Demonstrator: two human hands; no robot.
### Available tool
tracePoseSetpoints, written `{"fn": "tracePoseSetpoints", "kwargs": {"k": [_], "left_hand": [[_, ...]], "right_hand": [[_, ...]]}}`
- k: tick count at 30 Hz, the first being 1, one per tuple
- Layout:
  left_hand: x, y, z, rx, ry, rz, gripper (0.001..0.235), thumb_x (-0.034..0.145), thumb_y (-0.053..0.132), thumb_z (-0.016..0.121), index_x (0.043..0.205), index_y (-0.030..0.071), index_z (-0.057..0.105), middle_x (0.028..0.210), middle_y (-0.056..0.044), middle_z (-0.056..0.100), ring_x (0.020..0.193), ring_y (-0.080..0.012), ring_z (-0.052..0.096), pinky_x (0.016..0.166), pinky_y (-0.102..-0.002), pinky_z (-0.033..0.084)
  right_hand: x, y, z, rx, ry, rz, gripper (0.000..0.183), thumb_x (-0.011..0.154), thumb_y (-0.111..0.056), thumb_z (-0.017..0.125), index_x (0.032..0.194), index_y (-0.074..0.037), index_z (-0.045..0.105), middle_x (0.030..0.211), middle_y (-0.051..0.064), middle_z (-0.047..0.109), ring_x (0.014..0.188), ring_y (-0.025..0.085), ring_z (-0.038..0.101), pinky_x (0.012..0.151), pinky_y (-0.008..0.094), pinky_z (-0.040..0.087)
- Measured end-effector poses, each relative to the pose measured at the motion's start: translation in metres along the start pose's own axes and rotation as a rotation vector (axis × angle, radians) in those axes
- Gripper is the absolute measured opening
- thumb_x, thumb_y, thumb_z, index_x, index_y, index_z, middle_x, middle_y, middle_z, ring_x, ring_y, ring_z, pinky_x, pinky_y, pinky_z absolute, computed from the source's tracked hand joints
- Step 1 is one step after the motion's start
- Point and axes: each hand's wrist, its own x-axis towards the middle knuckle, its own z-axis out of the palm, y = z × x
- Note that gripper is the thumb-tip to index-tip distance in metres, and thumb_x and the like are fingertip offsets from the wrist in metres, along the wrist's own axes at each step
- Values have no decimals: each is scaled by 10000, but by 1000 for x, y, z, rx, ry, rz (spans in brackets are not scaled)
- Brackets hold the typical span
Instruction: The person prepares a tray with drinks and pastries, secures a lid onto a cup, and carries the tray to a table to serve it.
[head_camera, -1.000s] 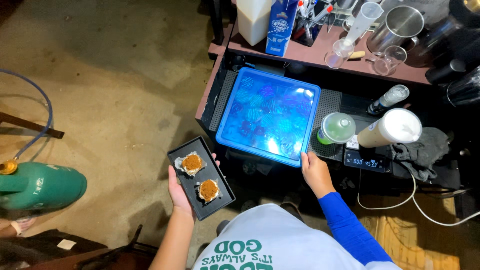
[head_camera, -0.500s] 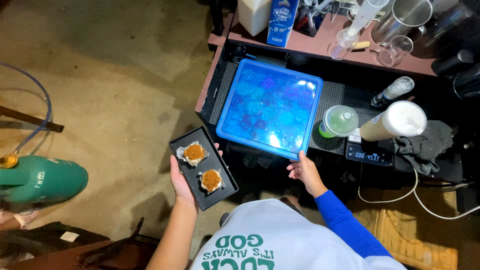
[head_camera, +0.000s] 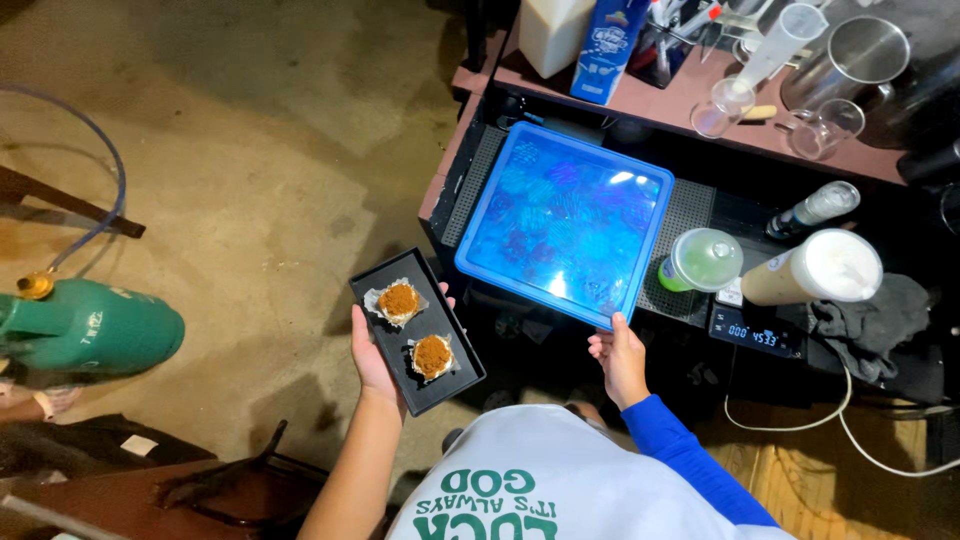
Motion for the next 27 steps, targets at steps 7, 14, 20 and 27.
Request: {"fn": "tracePoseSetpoints", "kwargs": {"k": [7,14,20,27], "left_hand": [[-14,10,-13,-53,1,34,935,965,749,231,1567,49,379,1531,-258,464,1350,-435,496,1061,-581,443],[-33,18,-28,-71,-18,97,947,962,765,252,1572,52,373,1542,-252,451,1352,-430,487,1055,-623,434],[-53,27,-35,-88,69,152,957,943,778,275,1576,68,380,1554,-241,452,1352,-418,496,1063,-615,434],[-61,32,-38,-73,60,207,952,951,773,280,1582,66,371,1560,-245,440,1354,-420,483,1073,-623,416]], "right_hand": [[-26,-10,54,195,-178,346,804,899,-695,496,1436,-100,439,1295,124,606,947,198,625,822,411,557],[-9,0,144,252,-362,444,625,890,-558,669,1372,-221,458,1350,73,604,1027,172,594,890,391,520],[-2,3,154,214,-301,403,531,888,-489,724,1302,-213,540,1369,16,615,1041,131,577,855,361,515],[-7,1,182,236,-427,482,628,863,-543,698,1379,-219,549,1462,-1,558,1065,143,564,873,389,515]]}}
